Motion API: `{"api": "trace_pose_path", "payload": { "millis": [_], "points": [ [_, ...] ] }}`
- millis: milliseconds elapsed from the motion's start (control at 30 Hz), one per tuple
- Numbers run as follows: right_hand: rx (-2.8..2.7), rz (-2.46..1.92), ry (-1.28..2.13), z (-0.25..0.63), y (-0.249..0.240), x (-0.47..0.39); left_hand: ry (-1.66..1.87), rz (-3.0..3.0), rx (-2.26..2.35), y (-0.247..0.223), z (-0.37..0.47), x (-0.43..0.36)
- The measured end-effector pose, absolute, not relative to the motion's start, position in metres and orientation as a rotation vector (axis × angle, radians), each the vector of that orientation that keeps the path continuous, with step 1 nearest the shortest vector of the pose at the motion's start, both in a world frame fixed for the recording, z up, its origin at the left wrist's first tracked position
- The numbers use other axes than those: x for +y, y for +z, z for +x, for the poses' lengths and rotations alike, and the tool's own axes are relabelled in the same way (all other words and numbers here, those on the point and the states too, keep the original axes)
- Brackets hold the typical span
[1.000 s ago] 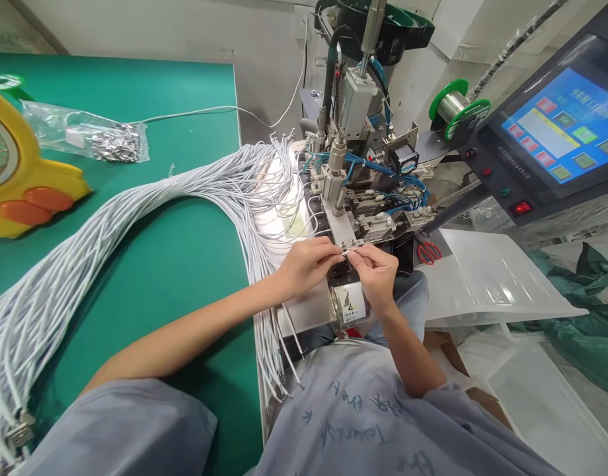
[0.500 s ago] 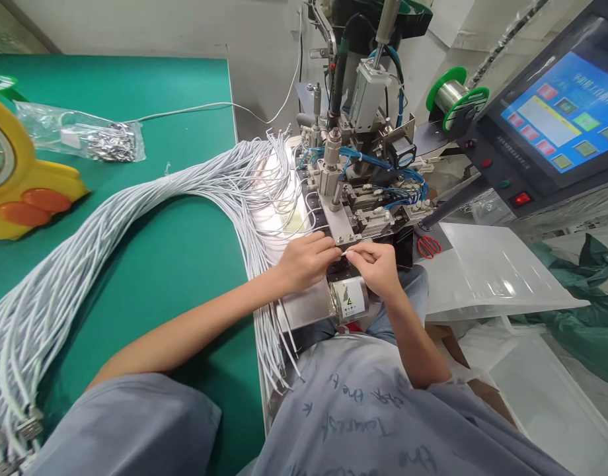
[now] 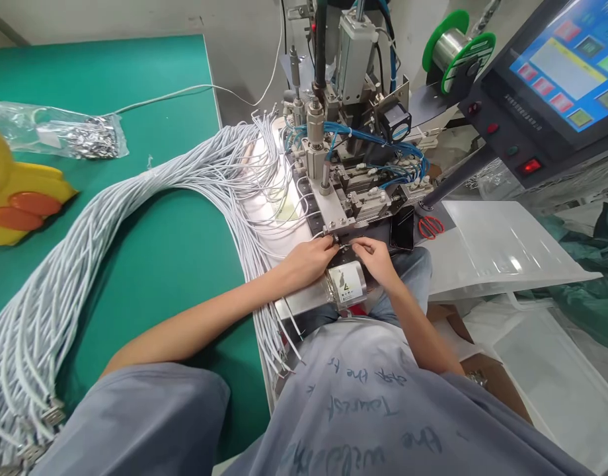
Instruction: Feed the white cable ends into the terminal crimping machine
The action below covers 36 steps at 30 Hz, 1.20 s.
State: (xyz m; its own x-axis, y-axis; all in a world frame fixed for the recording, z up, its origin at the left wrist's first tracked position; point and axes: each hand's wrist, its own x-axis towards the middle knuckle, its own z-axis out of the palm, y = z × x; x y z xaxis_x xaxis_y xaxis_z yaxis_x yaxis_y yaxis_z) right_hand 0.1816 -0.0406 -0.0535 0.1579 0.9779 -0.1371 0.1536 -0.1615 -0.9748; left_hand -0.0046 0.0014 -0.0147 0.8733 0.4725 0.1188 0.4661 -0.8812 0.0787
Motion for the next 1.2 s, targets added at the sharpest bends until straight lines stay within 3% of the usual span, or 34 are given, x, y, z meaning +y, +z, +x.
{"api": "trace_pose_path", "payload": {
  "millis": [433, 967, 1200],
  "points": [
    [-1.31, -1.542, 1.204, 0.183, -0.049, -0.03, 0.24, 2.956, 0.668, -0.022, -0.007, 0.005],
    [-1.129, -1.488, 1.234, 0.178, -0.057, -0.03, -0.05, 3.156, 0.579, -0.008, -0.002, 0.0],
    [-1.21, -1.393, 1.469, 0.178, -0.057, -0.026, -0.044, 3.186, 0.72, 0.0, -0.002, -0.009]
  ]
}}
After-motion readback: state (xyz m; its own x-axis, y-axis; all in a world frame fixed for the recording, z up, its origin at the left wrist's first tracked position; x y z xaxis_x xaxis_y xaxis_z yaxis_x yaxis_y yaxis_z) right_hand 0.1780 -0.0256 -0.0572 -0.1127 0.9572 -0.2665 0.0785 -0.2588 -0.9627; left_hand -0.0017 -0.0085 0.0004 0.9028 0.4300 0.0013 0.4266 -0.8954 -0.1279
